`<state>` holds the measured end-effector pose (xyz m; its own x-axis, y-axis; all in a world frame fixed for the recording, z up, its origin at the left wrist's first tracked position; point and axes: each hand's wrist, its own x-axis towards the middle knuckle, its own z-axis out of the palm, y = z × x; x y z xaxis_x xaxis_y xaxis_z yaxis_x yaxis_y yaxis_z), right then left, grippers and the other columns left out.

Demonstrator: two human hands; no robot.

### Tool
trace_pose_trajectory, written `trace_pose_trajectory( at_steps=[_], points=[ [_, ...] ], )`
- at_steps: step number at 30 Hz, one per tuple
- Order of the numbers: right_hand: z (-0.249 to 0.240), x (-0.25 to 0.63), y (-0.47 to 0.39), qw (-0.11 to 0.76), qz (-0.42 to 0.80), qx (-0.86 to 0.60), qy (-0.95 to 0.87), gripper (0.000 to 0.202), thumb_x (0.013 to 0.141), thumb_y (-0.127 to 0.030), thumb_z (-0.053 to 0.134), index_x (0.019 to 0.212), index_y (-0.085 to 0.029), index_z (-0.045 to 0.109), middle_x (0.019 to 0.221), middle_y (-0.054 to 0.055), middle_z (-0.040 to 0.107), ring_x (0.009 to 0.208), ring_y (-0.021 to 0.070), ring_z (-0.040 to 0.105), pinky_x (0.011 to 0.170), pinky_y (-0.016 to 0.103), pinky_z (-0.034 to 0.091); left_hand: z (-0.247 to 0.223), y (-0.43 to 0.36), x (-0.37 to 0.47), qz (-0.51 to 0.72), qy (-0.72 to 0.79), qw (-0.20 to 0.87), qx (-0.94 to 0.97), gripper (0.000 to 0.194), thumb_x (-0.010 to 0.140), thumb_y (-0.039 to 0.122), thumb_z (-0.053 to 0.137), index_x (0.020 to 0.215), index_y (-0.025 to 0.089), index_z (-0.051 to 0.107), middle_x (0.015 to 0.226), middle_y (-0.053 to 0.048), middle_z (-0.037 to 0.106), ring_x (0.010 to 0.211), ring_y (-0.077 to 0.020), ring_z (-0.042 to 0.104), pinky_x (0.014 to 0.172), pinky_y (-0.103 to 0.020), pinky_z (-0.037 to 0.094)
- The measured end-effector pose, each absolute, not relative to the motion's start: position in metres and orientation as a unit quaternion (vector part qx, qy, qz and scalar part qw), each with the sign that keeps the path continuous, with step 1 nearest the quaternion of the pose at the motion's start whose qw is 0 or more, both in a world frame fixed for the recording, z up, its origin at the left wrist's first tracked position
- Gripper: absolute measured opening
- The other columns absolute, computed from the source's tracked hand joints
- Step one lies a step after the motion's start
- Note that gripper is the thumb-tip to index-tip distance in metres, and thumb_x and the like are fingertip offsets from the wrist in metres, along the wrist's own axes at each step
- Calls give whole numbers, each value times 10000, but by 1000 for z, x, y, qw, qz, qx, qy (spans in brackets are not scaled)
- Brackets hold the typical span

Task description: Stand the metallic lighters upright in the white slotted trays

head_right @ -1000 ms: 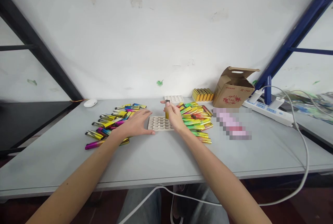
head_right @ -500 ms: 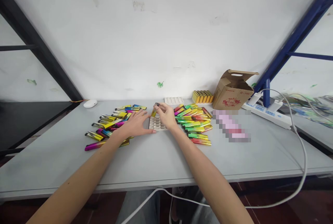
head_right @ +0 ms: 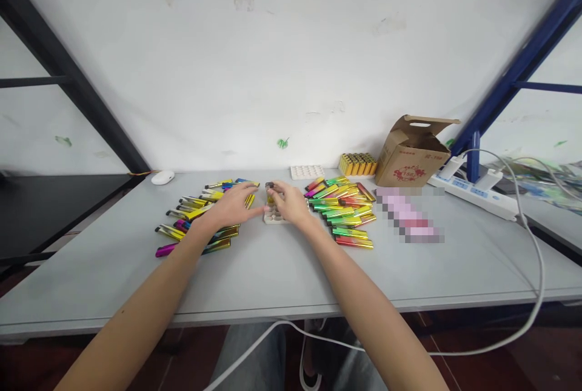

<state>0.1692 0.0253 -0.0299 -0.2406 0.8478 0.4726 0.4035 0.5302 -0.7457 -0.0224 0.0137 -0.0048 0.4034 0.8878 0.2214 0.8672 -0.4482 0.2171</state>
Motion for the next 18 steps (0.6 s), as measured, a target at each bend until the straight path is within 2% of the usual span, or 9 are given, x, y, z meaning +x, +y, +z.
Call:
trace_pose_trajectory(
  at_steps=[2,4,6,10,15,18],
  points=[
    [-30,172,24,423,210,-447,-760,213,905,-307,537,1059,-221,655,1019,88,746,943,249,686,857,382,493,1,16,-28,180,552,23,814,517,941,521,359,1189,150,618,1334,-146,572,1259,-291,510,1064,-438,388],
    [-28,174,21,384,175,-468,-777,195,909,-304,538,1030,-220,665,1036,98,744,963,264,681,867,388,483,3,19,-33,184,577,12,796,443,964,406,314,1078,160,665,1246,-132,630,1198,-276,554,1037,-429,415],
    [-27,175,18,348,148,-482,-791,180,911,-288,530,998,-223,674,1030,92,745,957,263,679,865,377,475,2,21,-38,161,588,1,793,380,931,400,394,1000,169,688,1221,-128,642,1187,-284,557,1032,-427,422],
    [-28,174,16,321,123,-491,-801,199,915,-263,509,1033,-222,664,1022,89,742,959,251,674,846,345,469,-9,24,-41,111,568,-3,815,427,812,487,577,1093,180,671,1354,-129,559,1314,-330,445,1088,-467,365],
    [-34,172,22,325,118,-482,-805,265,927,-272,494,1153,-216,622,1074,102,729,996,245,668,863,339,469,-13,21,-32,102,535,-12,839,323,814,387,579,1060,206,683,1429,-117,494,1381,-351,352,1114,-526,305],
    [-37,170,26,331,112,-493,-796,325,924,-269,498,1231,-204,582,1086,109,726,1022,253,661,885,356,470,-9,17,-23,96,502,-19,859,250,853,333,545,1032,224,681,1283,-105,596,1303,-322,445,1073,-491,356]
  ],
)
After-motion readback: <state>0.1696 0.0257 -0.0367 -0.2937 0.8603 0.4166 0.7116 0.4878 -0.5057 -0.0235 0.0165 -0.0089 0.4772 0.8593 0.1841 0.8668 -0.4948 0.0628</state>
